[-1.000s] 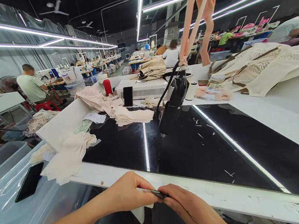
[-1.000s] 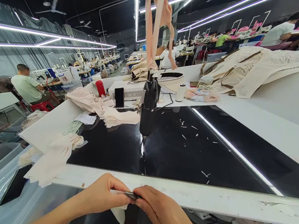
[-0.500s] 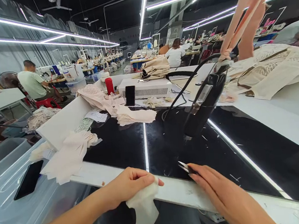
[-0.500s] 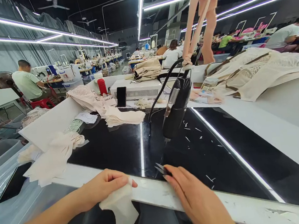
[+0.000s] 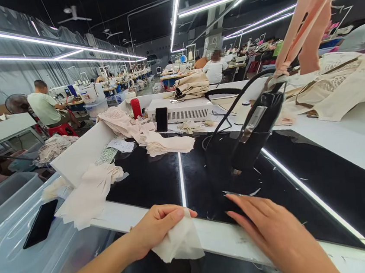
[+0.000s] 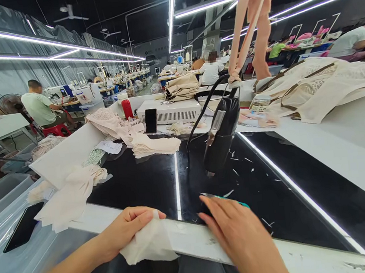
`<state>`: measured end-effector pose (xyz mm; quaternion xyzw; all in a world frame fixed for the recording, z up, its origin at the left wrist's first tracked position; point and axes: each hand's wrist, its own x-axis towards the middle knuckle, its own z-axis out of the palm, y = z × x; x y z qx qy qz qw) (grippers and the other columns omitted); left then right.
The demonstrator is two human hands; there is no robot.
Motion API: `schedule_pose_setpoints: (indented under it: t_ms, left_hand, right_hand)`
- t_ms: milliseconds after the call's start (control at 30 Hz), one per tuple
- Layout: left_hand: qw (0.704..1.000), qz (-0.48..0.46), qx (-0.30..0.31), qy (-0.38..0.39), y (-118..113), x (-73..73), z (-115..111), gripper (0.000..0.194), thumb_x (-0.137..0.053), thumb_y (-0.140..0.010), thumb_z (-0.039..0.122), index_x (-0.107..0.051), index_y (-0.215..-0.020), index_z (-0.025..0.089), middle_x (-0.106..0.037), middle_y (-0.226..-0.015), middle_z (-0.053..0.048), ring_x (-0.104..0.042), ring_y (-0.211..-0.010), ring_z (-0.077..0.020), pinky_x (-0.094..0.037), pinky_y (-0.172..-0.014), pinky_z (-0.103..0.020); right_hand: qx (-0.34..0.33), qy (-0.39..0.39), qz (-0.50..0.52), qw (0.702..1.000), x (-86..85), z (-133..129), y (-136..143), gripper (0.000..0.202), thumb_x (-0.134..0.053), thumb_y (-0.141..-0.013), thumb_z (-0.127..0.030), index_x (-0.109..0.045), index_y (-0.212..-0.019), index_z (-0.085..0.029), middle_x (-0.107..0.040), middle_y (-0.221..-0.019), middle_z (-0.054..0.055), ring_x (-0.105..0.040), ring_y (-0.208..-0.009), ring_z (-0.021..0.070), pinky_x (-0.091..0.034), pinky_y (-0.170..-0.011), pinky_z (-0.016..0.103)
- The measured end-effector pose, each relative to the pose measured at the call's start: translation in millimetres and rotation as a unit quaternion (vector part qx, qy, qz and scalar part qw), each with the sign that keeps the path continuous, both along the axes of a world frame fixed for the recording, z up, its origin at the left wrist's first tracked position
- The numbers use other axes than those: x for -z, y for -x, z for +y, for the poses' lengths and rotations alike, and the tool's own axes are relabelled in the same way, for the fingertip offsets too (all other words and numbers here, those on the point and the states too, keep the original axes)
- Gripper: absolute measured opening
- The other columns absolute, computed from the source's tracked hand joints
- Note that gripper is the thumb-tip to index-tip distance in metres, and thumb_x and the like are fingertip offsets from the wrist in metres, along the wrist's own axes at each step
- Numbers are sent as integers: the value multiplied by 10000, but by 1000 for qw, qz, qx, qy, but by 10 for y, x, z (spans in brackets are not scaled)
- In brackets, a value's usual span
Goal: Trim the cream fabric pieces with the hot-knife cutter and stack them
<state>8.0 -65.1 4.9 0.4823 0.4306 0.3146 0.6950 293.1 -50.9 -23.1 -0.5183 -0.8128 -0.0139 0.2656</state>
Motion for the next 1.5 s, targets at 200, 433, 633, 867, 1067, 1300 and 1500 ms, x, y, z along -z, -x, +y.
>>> schedule_pose_setpoints:
  t_ms: [200, 433, 633, 867, 1067, 1300, 1500]
  left_hand:
    - [996, 23, 15, -82, -48, -30, -13, 648, -645, -863, 722, -788, -1106, 138, -638, -819, -43, -460, -696, -128, -350, -632, -236]
    - [976, 122, -32, -179, 10, -50, -12, 564, -565, -933, 630, -797, -1082, 138, -706, -890, -76, -521, -721, -162, -383, -631, -255]
    - [978, 110, -32, -176, 46, -12, -18, 535, -547, -956, 604, -782, -1062, 135, -686, -879, -58, -491, -705, -145, -358, -622, -243]
    - [991, 83, 22, -100, 145, 83, 1, 602, -578, -899, 720, -660, -901, 123, -517, -699, 18, -388, -591, -99, -275, -522, -222]
    - [993, 72, -5, -89, 129, 84, 5, 471, -684, -861, 605, -563, -783, 157, -476, -648, 47, -386, -561, -85, -277, -493, -205]
    - [990, 81, -22, -109, 144, 19, 27, 348, -651, -891, 462, -567, -749, 155, -470, -652, 44, -379, -581, -89, -276, -506, -208]
    - [993, 61, -28, -100, 162, 15, 47, 353, -644, -892, 460, -542, -729, 164, -452, -644, 48, -367, -573, -88, -265, -496, -208]
  right_hand:
    - [-154, 397, 381, 821, -125, -300, 739, 634, -681, -843, -664, -673, -1301, -225, -737, -1223, 109, -704, -1083, 291, -574, -957, 410]
    - [-181, 543, 458, 680, -155, -245, 943, 484, -822, -729, -607, -760, -921, -167, -715, -835, 33, -645, -781, 206, -500, -738, 291]
    - [-128, 586, 428, 676, -253, -260, 903, 499, -863, -658, -610, -757, -874, -173, -635, -730, -7, -513, -643, 135, -386, -591, 233]
    - [-94, 581, 418, 692, -375, -233, 875, 518, -808, -712, -649, -763, -949, -190, -722, -854, 38, -637, -779, 213, -465, -645, 264]
    - [-93, 617, 422, 658, -380, -186, 892, 542, -871, -658, -611, -749, -977, -189, -715, -823, 14, -607, -714, 152, -409, -603, 211]
    - [-91, 664, 346, 656, -361, -120, 935, 460, -901, -629, -521, -677, -808, -162, -578, -655, -38, -428, -578, 77, -298, -522, 189]
    - [-112, 682, 322, 647, -390, -2, 937, 438, -883, -624, -502, -665, -808, -170, -593, -696, -24, -459, -629, 101, -325, -556, 202]
